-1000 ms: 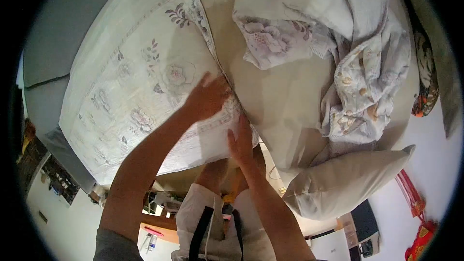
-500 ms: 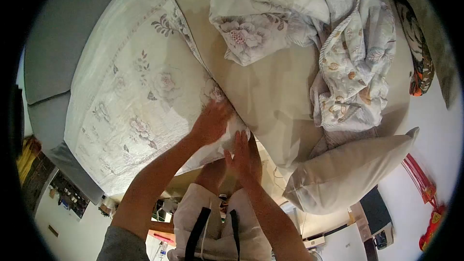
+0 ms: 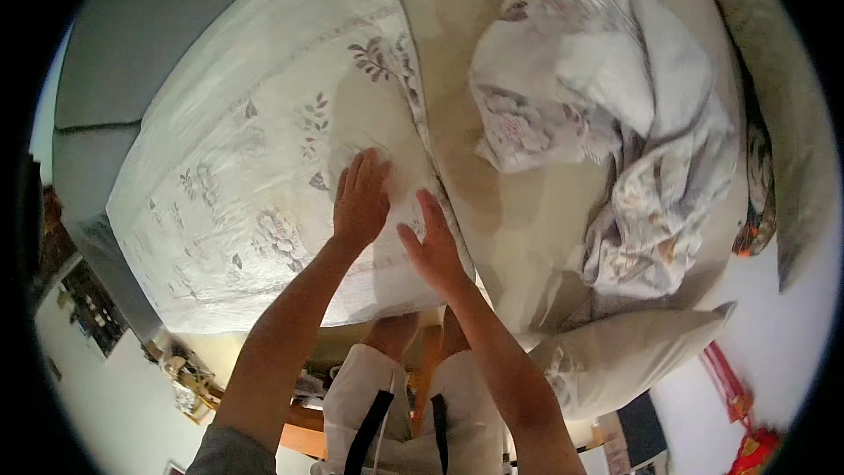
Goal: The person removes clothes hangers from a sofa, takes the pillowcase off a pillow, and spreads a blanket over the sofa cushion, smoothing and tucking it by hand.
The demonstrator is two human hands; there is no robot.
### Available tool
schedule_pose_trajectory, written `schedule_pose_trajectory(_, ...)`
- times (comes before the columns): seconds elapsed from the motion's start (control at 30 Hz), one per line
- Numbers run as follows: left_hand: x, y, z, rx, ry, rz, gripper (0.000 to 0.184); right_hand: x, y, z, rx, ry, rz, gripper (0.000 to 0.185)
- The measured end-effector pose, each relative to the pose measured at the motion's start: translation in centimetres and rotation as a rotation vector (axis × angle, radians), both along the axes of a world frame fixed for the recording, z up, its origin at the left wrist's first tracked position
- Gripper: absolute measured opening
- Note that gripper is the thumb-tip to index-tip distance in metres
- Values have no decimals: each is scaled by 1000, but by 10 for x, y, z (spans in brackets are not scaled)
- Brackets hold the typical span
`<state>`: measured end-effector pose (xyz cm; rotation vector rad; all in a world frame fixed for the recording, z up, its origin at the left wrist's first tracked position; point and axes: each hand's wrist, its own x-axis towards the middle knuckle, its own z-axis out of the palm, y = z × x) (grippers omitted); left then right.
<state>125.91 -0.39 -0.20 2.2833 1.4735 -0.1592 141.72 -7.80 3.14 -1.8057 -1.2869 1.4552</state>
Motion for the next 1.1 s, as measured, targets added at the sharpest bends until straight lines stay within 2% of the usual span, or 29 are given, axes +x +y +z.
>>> schedule_pose_trajectory(0.03, -1, 14, 2, 9, 46, 3, 57, -8, 23, -3, 31, 45, -8, 65)
schedule_pose_trajectory(0.17, -14, 57, -27, 143, -58, 198, 56, -30, 90, -80, 165, -157, 60, 72)
schedule_pose_trajectory(0.23, -20, 74, -29, 133, -64, 235, 58, -35, 112, -109, 266, -267, 78, 73)
schedule_pose_trajectory(0.37, -37, 114, -31, 27, 22, 326, 61, -31, 115, -96, 106, -193, 76, 75)
schedule_pose_trajectory(0.47, -52, 133, -49, 106, 22, 380, 63, -20, 133, -111, -57, -78, 90, 77)
schedule_pose_trajectory(0.57, -55, 136, -64, 63, 108, 306, 65, -12, 166, -121, -293, 77, 92, 79)
schedule_pose_trajectory(0.63, -56, 138, -64, 20, 119, 306, 68, -19, 201, -74, -446, 266, 19, 80)
schedule_pose_trajectory(0.73, -53, 133, -56, -6, 98, 347, 70, -36, 185, -64, -268, -107, 45, 81)
schedule_pose_trajectory(0.77, -51, 137, -61, -6, 82, 362, 70, -36, 188, -63, -127, -130, 167, 83)
schedule_pose_trajectory(0.87, -52, 139, -61, -92, 92, 377, 72, -43, 235, -90, 14, -117, 150, 84)
schedule_pose_trajectory(0.9, -55, 137, -69, -72, 92, 358, 74, -39, 259, -105, -80, -32, 60, 84)
schedule_pose_trajectory(0.97, -60, 136, -81, -33, 45, 358, 75, -47, 264, -119, -52, 34, 1, 83)
schedule_pose_trajectory(1.1, -56, 130, -83, -137, 91, 365, 76, -47, 268, -104, -137, 82, -50, 79)
